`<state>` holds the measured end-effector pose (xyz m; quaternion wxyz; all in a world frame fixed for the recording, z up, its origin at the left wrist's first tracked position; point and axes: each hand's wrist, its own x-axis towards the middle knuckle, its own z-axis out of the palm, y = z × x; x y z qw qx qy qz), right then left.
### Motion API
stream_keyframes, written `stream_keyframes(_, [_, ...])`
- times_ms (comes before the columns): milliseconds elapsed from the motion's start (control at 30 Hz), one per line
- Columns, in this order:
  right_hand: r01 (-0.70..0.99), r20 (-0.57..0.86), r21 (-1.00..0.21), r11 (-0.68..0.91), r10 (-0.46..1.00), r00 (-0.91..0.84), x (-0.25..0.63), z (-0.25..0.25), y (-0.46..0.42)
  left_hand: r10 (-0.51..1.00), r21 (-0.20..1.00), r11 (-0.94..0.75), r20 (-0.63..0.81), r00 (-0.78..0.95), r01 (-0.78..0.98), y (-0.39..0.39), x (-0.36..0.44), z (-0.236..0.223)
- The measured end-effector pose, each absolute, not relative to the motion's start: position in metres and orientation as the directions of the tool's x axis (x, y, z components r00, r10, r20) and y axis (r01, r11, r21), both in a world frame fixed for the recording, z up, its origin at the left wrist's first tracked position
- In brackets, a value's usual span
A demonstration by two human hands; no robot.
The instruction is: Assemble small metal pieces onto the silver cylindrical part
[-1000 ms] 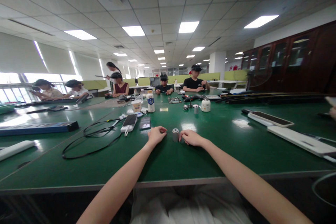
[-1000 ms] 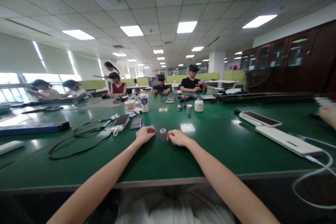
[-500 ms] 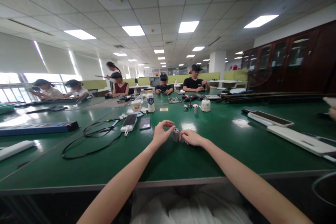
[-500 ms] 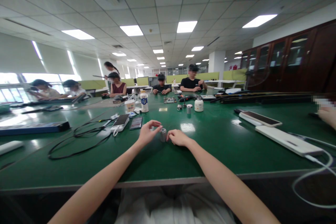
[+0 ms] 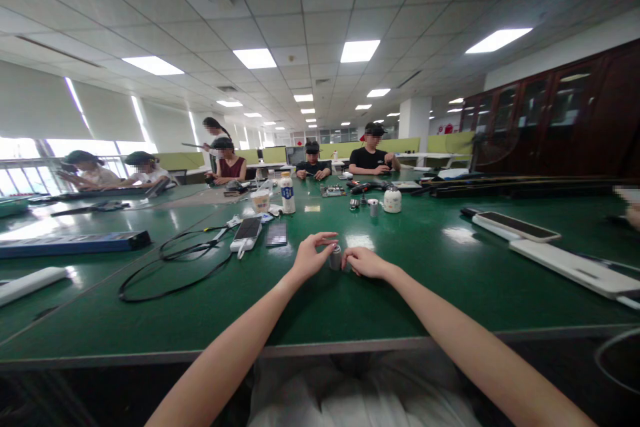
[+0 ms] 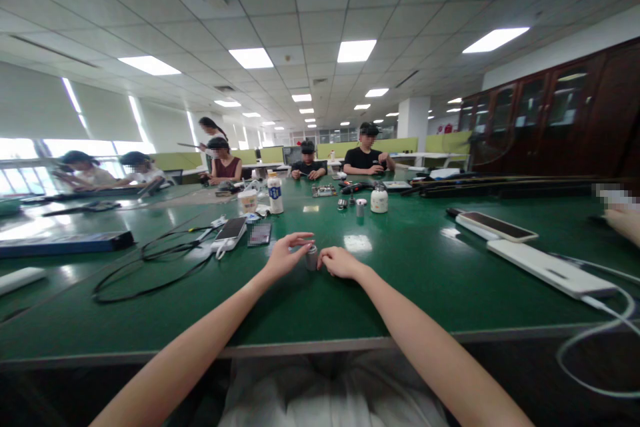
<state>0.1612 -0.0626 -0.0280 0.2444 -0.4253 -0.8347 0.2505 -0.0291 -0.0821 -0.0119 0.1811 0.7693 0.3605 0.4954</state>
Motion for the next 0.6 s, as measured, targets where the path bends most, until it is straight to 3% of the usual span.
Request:
stream_keyframes(367, [0.577, 0.2, -0.633, 0.517, 0.829, -0.523, 0.1612, -0.0298, -0.0604, 0.725, 0.543, -0.66, 0.641, 0.252, 0.519, -0.0896, -0.0279, -0.0059])
stream_keyframes(600, [0.578, 0.2, -0.631, 0.518, 0.828, -0.523, 0.1617, -0.0294, -0.0608, 0.768, 0.648, -0.631, 0.598, 0.228, 0.426, -0.0839, -0.0262, -0.0048])
